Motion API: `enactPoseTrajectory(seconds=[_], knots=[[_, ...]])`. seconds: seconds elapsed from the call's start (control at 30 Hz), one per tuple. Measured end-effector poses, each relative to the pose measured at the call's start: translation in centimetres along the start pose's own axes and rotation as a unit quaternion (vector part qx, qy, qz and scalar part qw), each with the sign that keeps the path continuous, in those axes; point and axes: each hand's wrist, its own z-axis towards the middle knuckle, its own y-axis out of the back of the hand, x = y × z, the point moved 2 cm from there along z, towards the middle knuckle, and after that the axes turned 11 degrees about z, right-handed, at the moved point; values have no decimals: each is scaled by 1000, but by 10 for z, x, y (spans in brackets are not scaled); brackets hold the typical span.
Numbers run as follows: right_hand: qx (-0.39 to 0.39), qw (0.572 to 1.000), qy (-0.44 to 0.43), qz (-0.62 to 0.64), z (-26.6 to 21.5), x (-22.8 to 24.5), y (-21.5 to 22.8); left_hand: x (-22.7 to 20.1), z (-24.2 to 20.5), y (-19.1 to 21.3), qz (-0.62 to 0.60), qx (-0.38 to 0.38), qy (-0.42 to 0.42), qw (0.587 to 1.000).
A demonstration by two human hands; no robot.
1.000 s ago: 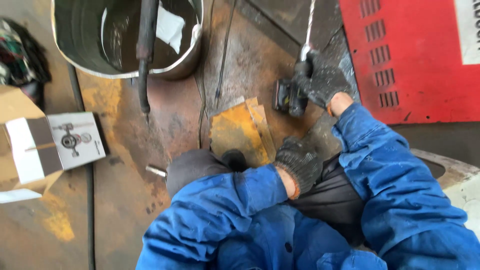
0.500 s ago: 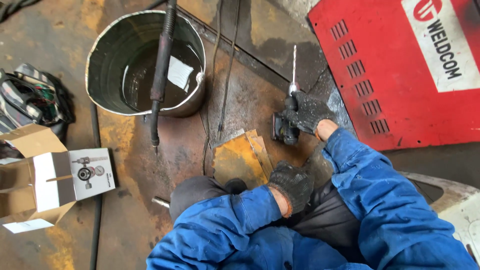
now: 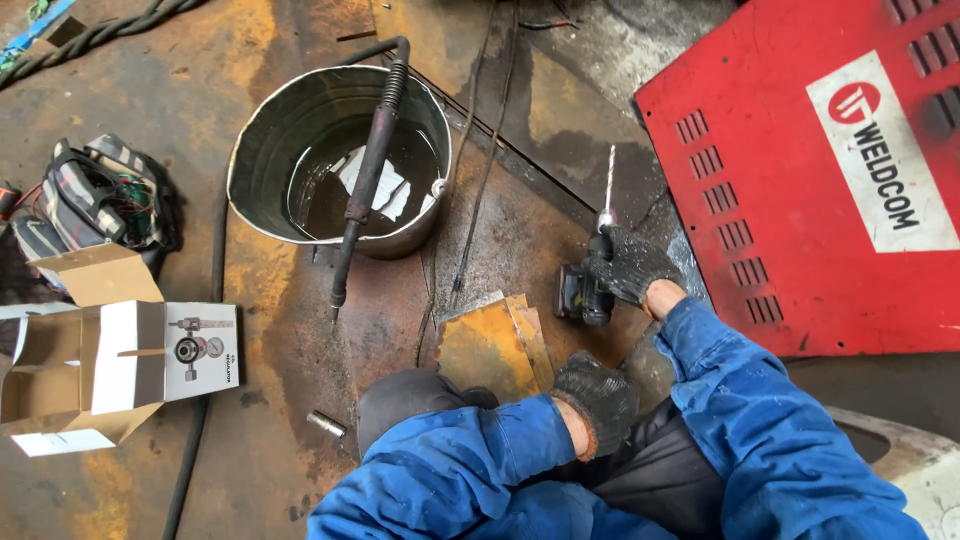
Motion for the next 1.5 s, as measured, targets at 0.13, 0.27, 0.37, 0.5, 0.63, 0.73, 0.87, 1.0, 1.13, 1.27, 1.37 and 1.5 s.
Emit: enactPoseTrajectory(seconds=[0.13, 0.27, 0.37, 0.5, 0.63, 0.73, 0.87, 1.0, 1.13, 1.27, 1.37, 1.5], knots=[[-5, 999, -27, -42, -2, 14, 4, 1, -3, 5, 19, -5, -27, 999], [-28, 994, -22, -103, -1, 9, 3, 0, -7, 3, 6, -12, -23, 1000], [-33, 997, -3, -76, 11, -12, -6, 4, -11, 8, -15, -33, -13, 999], [-32, 997, -27, -69, 11, -8, -7, 4, -15, 15, -30, -35, -34, 998], [-17, 996, -68, -55, 10, -17, -9, 2, -13, 8, -29, -29, -22, 999], [-22, 997, -43, -58, 10, -17, -8, 2, -14, 9, -26, -23, -13, 999], [1, 994, -86, -62, 1, -5, 0, 0, -15, 16, -16, -5, -17, 1000], [-1, 996, -85, -18, 4, -16, -7, -3, -16, 20, 3, 15, -7, 1000], [-1, 997, -77, -25, 3, -15, -7, -3, -16, 27, -10, 12, -14, 1000], [21, 994, -73, -79, 1, -9, 0, -5, -15, 30, -3, 25, -6, 1000], [6, 997, -63, -32, 7, -24, -7, -6, -14, 30, -5, 31, -3, 1000], [12, 996, -35, -77, 15, -33, -7, -6, -14, 30, -9, 14, -11, 1000]])
